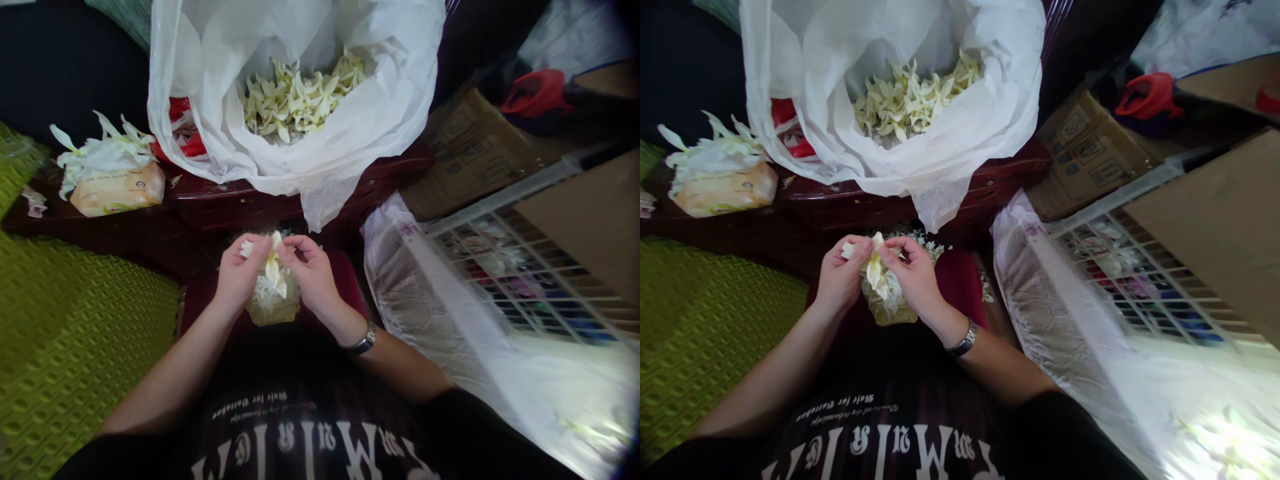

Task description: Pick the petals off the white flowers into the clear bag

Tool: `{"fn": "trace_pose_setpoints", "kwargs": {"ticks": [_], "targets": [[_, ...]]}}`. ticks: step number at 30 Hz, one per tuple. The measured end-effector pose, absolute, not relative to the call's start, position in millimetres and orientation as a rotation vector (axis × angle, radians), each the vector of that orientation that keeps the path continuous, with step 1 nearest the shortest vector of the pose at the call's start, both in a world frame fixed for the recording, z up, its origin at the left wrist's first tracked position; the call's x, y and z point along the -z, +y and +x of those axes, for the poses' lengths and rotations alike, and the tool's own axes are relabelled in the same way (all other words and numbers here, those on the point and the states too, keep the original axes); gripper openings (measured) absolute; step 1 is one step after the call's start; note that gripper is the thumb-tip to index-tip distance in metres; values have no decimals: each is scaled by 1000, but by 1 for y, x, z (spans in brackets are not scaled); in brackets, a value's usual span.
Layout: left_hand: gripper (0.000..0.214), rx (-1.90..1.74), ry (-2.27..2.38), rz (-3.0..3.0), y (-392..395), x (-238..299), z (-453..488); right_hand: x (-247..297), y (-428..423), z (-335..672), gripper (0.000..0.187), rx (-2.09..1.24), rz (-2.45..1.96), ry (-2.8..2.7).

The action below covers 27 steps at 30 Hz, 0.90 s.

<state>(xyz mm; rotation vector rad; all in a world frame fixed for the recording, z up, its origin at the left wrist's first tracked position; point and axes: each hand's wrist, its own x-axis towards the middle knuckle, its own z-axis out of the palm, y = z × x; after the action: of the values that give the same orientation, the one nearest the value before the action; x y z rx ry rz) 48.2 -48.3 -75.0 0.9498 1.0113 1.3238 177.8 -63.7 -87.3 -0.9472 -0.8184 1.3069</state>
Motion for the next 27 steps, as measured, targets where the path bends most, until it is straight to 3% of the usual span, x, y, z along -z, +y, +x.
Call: {"fn": "trace_pose_setpoints", "kwargs": {"ticks": [12,21,27], "targets": [[36,-1206,966,862,-49,70,48,85,-61,183,34,-1556,-799,-729],[30,-1197,1141,1342,-54,63,42,96,-61,182,27,-1306,-920,-910],[32,-1212,1076,1216,-55,62,44,100,-65,180,25,-1295,-898,-937]]}}
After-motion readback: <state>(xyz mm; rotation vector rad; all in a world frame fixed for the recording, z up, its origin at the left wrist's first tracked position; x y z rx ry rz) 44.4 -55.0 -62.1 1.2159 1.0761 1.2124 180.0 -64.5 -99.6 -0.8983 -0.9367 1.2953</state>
